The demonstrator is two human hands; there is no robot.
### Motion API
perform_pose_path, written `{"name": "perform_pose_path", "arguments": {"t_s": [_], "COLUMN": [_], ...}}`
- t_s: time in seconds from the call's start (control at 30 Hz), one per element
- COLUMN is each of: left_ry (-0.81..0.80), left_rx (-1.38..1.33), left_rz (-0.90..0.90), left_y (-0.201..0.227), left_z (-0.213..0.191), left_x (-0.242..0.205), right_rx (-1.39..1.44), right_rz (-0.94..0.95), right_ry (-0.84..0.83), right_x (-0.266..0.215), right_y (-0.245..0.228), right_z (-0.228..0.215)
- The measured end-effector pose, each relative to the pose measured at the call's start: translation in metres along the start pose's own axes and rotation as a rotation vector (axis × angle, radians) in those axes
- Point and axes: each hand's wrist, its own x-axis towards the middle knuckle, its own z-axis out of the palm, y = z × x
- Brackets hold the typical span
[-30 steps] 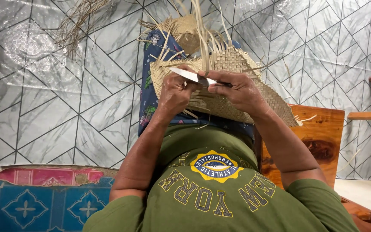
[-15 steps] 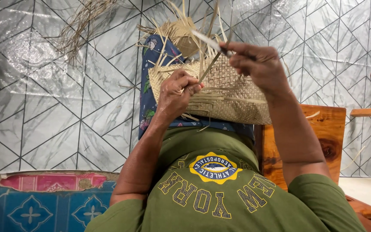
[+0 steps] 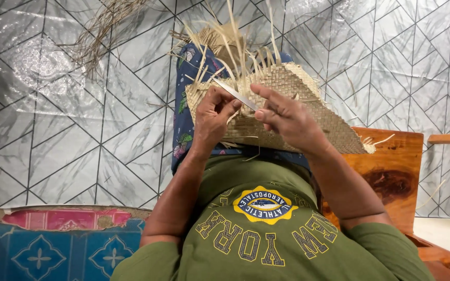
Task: Weaving dried straw or palm leaves into a mat using hands, a guiding tool, and a knife for trimming.
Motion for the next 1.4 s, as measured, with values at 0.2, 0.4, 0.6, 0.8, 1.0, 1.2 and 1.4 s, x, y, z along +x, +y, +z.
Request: {"name": "perform_pose_path", "arguments": {"t_s": [0.2,0.4,0.6,0.8,1.0,1.2,1.4], "left_ry": [0.007,-0.005,-0.033,-0.018,0.001,0.03,-0.176], "left_rx": [-0.062,-0.176,-0.236,-0.228,0.004,0.072,-0.099], "left_rz": [-0.101,-0.082,-0.104,-0.109,-0.002,0.14,0.079], "left_y": [0.021,0.015,0.011,0.007,-0.001,0.014,0.024], "left_z": [0.006,0.008,0.006,0.007,0.006,0.01,0.001], "left_x": [-0.001,0.001,0.002,0.001,0.002,0.008,0.009], "right_rx": [0.004,0.106,0.144,0.219,0.261,0.248,-0.036], "right_rz": [-0.014,0.02,-0.026,-0.075,-0.089,-0.18,-0.26], "right_ry": [-0.026,-0.016,0.035,0.1,0.105,0.177,0.17], "right_x": [0.006,0.013,0.015,0.017,0.019,0.018,0.009], "right_y": [-0.004,0.003,0.007,0.02,0.022,0.03,0.004], "right_z": [0.007,0.008,0.013,0.014,0.016,0.02,0.009]}}
